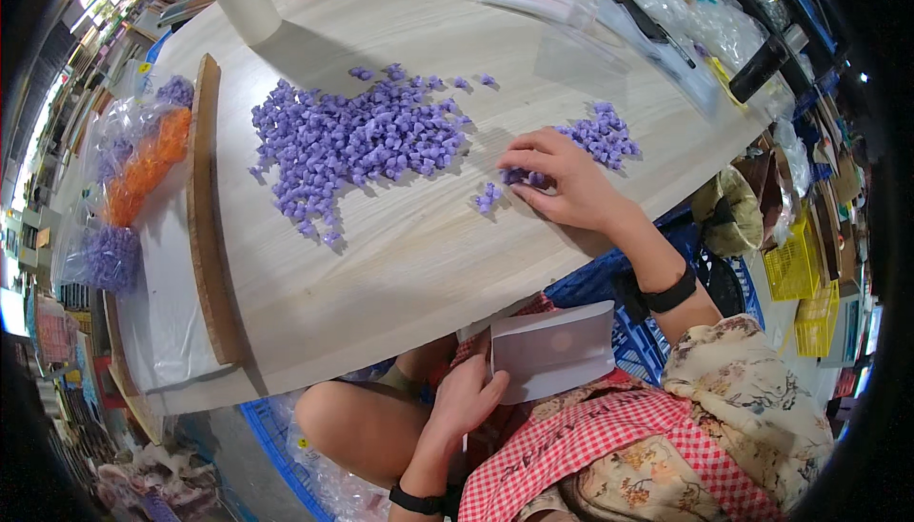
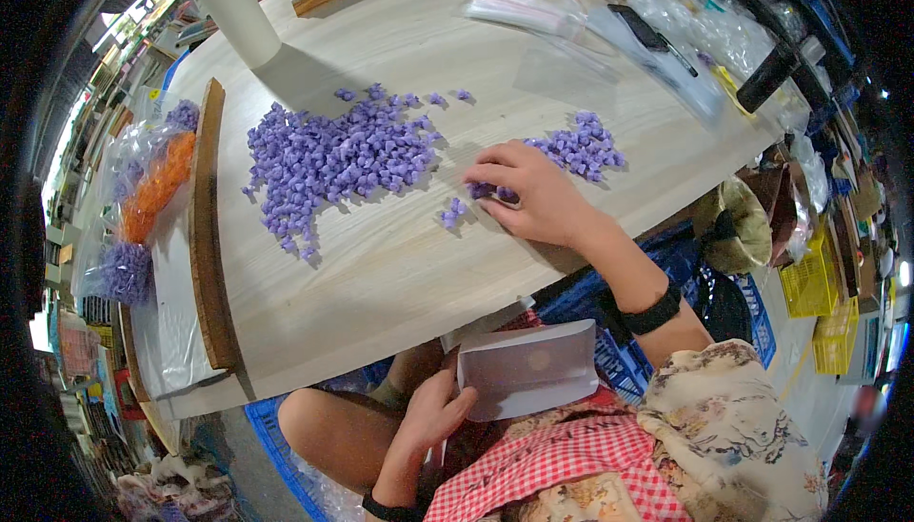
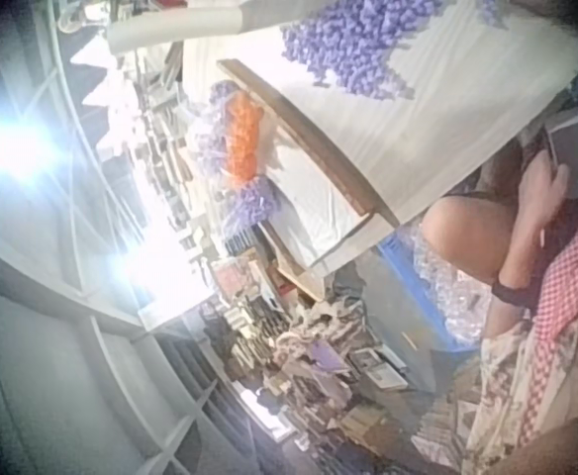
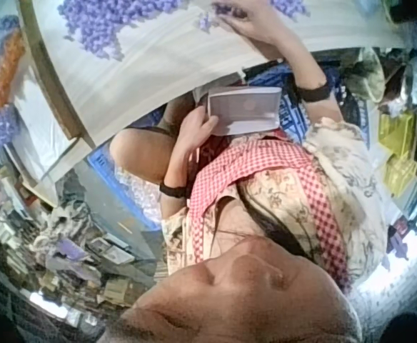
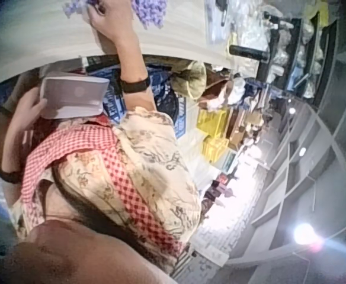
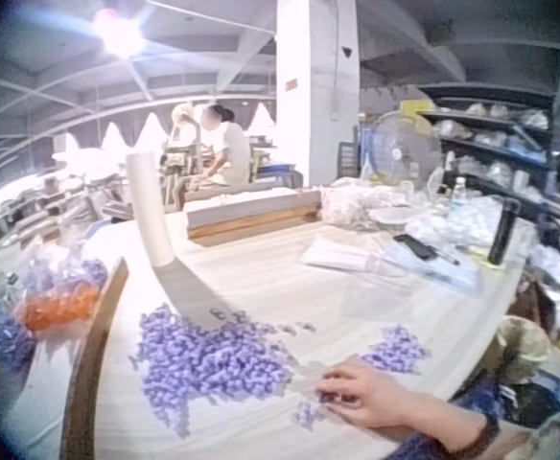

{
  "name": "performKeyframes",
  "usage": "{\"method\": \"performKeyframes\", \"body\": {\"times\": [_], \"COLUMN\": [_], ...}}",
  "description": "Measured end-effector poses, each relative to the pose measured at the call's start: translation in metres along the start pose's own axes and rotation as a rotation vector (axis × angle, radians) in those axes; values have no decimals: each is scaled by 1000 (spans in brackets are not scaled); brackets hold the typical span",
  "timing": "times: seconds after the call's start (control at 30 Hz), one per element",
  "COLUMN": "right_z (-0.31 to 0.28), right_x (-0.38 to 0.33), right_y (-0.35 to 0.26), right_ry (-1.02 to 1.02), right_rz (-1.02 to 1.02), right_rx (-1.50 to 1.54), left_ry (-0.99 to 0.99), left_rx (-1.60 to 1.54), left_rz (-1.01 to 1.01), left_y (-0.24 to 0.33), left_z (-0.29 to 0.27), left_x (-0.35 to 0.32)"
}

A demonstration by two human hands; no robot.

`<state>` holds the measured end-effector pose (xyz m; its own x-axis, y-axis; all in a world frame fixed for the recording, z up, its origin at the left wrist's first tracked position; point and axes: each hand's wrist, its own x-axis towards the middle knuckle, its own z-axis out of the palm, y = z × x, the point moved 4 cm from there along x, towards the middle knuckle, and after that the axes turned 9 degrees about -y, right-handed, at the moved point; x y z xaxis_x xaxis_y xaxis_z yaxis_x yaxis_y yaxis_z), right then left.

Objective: Sorting small purple plastic parts from a pile into a white plastic container.

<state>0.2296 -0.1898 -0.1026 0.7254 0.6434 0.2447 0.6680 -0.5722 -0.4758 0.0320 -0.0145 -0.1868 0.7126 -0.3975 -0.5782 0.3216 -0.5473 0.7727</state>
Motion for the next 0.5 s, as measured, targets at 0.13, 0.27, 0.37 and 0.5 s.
{"method": "performKeyframes", "body": {"times": [0.13, 0.27, 0.37, 0.5], "right_z": [-18, -40, -52, -59], "right_x": [-12, -21, 5, 58], "right_y": [12, 15, 8, 26], "right_ry": [43, 26, -40, -33], "right_rz": [71, 102, 22, 9], "right_rx": [-201, -264, -258, -203], "left_ry": [23, -9, -7, -5], "left_rx": [-4, 51, 36, 37], "left_rz": [-9, -19, -30, -37], "left_y": [-3, -2, -6, -5], "left_z": [0, 2, 1, -1], "left_x": [-1, 0, 1, -3]}}
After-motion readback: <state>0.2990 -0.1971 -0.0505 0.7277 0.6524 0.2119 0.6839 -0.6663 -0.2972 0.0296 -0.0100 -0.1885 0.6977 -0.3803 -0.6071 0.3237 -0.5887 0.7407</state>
